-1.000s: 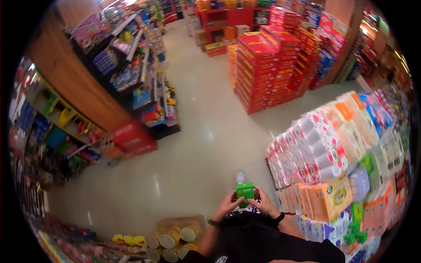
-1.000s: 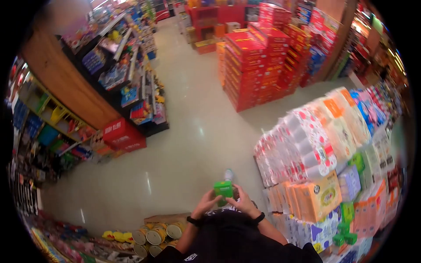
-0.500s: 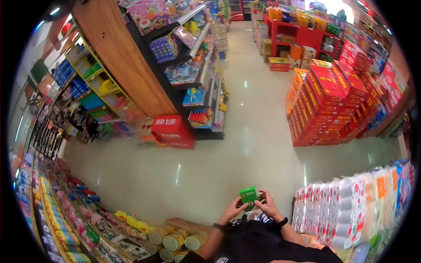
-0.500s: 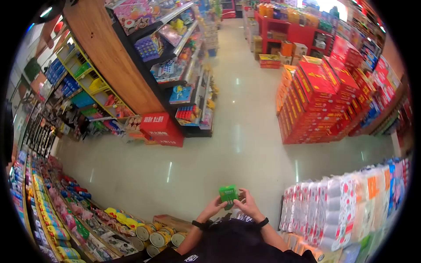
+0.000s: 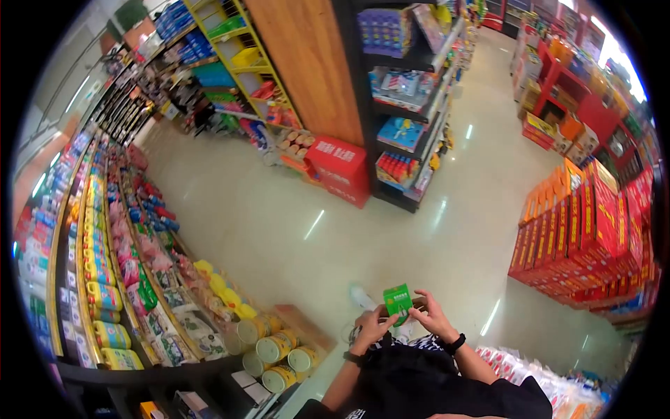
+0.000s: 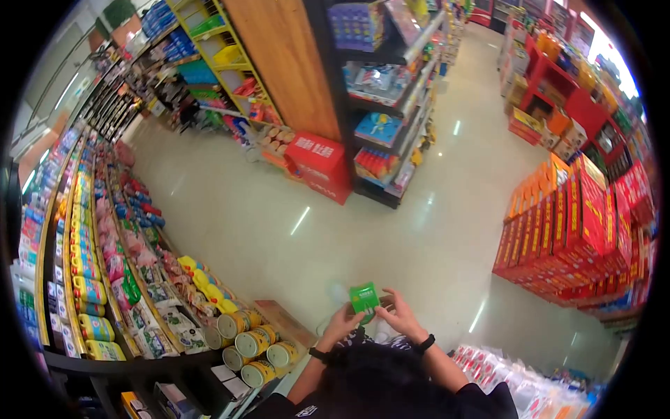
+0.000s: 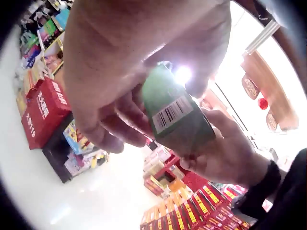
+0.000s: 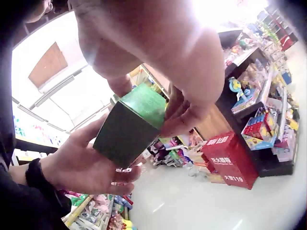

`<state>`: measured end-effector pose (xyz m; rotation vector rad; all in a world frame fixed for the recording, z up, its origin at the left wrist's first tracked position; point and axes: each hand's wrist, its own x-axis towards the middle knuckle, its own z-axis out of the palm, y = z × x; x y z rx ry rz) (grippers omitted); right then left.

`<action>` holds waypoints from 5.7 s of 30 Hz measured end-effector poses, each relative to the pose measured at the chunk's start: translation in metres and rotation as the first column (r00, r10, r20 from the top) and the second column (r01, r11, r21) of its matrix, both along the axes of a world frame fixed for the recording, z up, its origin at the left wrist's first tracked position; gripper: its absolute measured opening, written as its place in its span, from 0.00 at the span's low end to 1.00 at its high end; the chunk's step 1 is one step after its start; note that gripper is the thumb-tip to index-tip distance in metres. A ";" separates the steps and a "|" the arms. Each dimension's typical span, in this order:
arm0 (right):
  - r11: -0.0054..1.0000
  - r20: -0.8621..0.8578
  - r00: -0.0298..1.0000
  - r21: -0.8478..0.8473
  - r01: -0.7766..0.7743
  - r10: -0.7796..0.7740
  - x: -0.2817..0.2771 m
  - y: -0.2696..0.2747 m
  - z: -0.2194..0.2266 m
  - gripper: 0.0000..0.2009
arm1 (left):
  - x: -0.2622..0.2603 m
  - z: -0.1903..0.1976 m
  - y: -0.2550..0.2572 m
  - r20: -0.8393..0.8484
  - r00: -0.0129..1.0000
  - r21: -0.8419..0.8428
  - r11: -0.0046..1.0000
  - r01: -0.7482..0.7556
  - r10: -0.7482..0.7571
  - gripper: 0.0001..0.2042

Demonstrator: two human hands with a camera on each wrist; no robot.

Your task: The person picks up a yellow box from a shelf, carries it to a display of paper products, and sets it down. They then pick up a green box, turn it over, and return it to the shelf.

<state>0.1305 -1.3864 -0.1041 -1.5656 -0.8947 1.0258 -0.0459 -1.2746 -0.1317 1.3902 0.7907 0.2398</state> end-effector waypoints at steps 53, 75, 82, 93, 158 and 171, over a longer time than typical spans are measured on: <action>0.730 0.118 0.754 0.189 -0.656 0.647 -0.153 0.785 0.026 0.30 | -0.174 0.031 0.638 0.234 0.661 0.095 0.660 -0.745 0.713 0.20; 0.967 0.095 0.976 0.145 -0.210 0.198 -0.126 0.990 0.032 0.33 | -0.139 0.050 0.959 0.123 0.979 0.192 0.964 -0.181 0.159 0.19; 0.977 0.301 0.948 0.149 -0.153 0.103 -0.122 1.071 0.079 0.34 | -0.126 0.071 1.071 0.271 0.962 0.247 0.966 -0.076 0.006 0.19; 0.972 0.613 0.777 0.235 -0.003 -0.146 -0.056 1.109 0.186 0.39 | -0.022 0.165 1.156 0.376 0.872 0.516 0.853 0.083 -0.313 0.24; 0.451 0.540 0.349 0.065 0.890 -0.766 -0.271 1.178 0.032 0.06 | 0.011 0.011 1.237 0.112 -0.282 0.443 -0.206 0.872 -0.953 0.15; 0.282 0.453 0.280 -0.064 0.957 -0.846 -0.294 1.080 0.002 0.12 | 0.026 0.015 1.107 -0.112 -0.565 0.380 -0.560 0.736 -0.818 0.14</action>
